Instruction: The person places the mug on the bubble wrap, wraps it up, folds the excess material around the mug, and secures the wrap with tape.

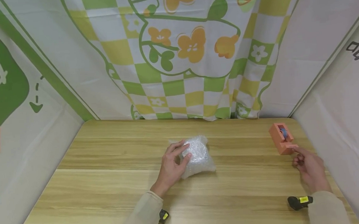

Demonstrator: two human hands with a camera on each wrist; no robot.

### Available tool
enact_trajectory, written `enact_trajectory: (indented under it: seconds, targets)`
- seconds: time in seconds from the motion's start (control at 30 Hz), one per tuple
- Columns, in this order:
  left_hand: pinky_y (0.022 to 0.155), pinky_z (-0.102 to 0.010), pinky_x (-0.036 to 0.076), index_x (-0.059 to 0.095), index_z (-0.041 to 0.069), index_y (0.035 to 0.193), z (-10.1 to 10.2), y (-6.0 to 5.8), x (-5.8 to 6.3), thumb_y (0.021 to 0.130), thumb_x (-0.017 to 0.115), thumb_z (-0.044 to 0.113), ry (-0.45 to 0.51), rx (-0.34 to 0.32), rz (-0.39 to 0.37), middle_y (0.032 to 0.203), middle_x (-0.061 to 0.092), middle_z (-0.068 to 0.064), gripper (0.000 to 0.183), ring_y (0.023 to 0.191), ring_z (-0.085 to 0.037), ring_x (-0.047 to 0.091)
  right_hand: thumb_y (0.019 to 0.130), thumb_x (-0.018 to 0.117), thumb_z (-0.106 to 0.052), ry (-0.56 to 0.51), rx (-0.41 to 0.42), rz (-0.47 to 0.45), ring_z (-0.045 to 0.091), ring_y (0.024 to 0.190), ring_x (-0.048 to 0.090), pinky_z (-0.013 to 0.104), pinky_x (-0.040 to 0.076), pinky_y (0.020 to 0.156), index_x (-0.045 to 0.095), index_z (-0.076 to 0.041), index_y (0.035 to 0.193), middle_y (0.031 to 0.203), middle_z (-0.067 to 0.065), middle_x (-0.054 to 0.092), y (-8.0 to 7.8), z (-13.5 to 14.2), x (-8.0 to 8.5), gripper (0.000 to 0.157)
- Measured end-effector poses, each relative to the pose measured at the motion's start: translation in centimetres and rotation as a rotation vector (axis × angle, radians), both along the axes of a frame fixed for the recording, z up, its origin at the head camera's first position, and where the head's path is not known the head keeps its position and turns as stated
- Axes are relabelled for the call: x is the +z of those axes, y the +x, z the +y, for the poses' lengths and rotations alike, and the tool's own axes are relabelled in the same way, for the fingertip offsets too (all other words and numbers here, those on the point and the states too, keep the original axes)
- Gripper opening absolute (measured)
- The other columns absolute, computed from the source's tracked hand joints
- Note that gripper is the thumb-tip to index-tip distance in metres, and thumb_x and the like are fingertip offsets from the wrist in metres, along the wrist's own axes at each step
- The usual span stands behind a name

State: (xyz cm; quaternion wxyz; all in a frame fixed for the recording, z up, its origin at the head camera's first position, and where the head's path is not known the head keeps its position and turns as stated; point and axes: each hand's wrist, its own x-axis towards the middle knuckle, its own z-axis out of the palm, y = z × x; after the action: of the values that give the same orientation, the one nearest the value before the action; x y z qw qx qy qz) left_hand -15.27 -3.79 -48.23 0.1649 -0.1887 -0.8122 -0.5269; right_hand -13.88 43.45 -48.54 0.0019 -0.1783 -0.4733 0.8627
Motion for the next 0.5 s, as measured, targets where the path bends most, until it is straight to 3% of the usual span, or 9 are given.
enact_trajectory:
  seconds: [0.2, 0.5]
  targets:
    - [0.109, -0.047, 0.043, 0.071, 0.003, 0.125, 0.07, -0.08, -0.1, 0.093, 0.073, 0.015, 0.011, -0.006, -0.027, 0.138, 0.06, -0.012, 0.034, 0.132, -0.027, 0.051, 0.104, 0.054, -0.009, -0.02, 0.026, -0.002, 0.016, 0.062, 0.052, 0.03, 0.048, 0.057, 0.076, -0.006, 0.091, 0.067, 0.003, 0.056, 0.0, 0.26, -0.18, 0.026]
    - [0.11, -0.047, 0.042, 0.071, 0.004, 0.126, 0.1, -0.12, -0.34, 0.093, 0.073, 0.015, 0.013, -0.002, -0.031, 0.139, 0.06, -0.011, 0.034, 0.132, -0.026, 0.051, 0.103, 0.057, -0.009, -0.004, -0.015, -0.063, 0.014, 0.059, 0.052, 0.028, 0.048, 0.055, 0.077, -0.007, 0.087, 0.064, 0.001, 0.055, -0.13, 0.09, -0.1, 0.026]
